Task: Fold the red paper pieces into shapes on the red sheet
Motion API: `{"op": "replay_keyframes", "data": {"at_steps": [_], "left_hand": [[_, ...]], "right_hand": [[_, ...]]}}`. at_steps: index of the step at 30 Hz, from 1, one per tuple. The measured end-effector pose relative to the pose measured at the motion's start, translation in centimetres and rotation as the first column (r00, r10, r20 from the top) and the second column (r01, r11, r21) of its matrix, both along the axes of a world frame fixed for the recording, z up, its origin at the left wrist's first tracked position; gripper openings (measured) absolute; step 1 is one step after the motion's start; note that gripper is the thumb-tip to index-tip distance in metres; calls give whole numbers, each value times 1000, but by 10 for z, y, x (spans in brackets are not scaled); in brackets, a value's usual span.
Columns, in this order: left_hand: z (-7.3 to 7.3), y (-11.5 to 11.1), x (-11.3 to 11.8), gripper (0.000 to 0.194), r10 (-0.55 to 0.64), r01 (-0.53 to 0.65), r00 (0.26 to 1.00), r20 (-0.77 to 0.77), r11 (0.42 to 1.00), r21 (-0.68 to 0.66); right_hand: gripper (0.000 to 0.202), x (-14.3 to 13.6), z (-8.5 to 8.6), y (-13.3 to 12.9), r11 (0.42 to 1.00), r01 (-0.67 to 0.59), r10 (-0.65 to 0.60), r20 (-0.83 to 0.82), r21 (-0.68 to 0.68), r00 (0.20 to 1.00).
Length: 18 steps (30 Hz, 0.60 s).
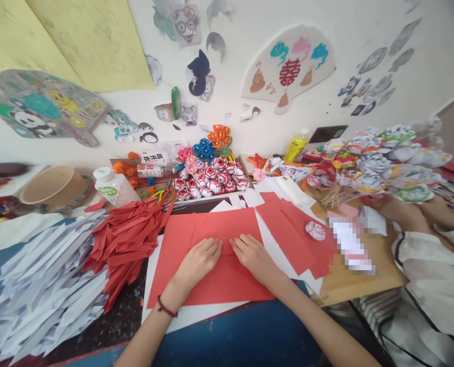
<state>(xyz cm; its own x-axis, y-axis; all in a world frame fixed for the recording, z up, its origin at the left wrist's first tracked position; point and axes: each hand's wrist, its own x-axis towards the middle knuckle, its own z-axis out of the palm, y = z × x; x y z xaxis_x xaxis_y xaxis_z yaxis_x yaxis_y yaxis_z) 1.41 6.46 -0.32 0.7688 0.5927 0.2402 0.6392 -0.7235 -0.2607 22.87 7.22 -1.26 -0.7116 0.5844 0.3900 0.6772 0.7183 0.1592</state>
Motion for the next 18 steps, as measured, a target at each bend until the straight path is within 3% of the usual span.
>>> {"op": "replay_keyframes", "data": {"at_steps": [5, 11, 14, 18], "left_hand": [[2, -11, 10, 43, 136, -137, 990, -23, 990, -42], [5, -17, 22, 45, 197, -196, 980, 8, 976, -92], [10, -16, 15, 48, 231, -219, 971, 63, 963, -157], [14, -15, -4, 46, 272, -206, 942, 198, 931, -301]], "right_hand": [[40, -6, -3, -14, 995, 92, -92, 12, -26, 996], [49, -15, -5, -24, 969, 202, -209, -34, -142, 977], [51, -12, 0, -22, 950, 219, -241, -80, -221, 967], [57, 3, 10, -18, 918, 152, -236, -195, -366, 952]]}}
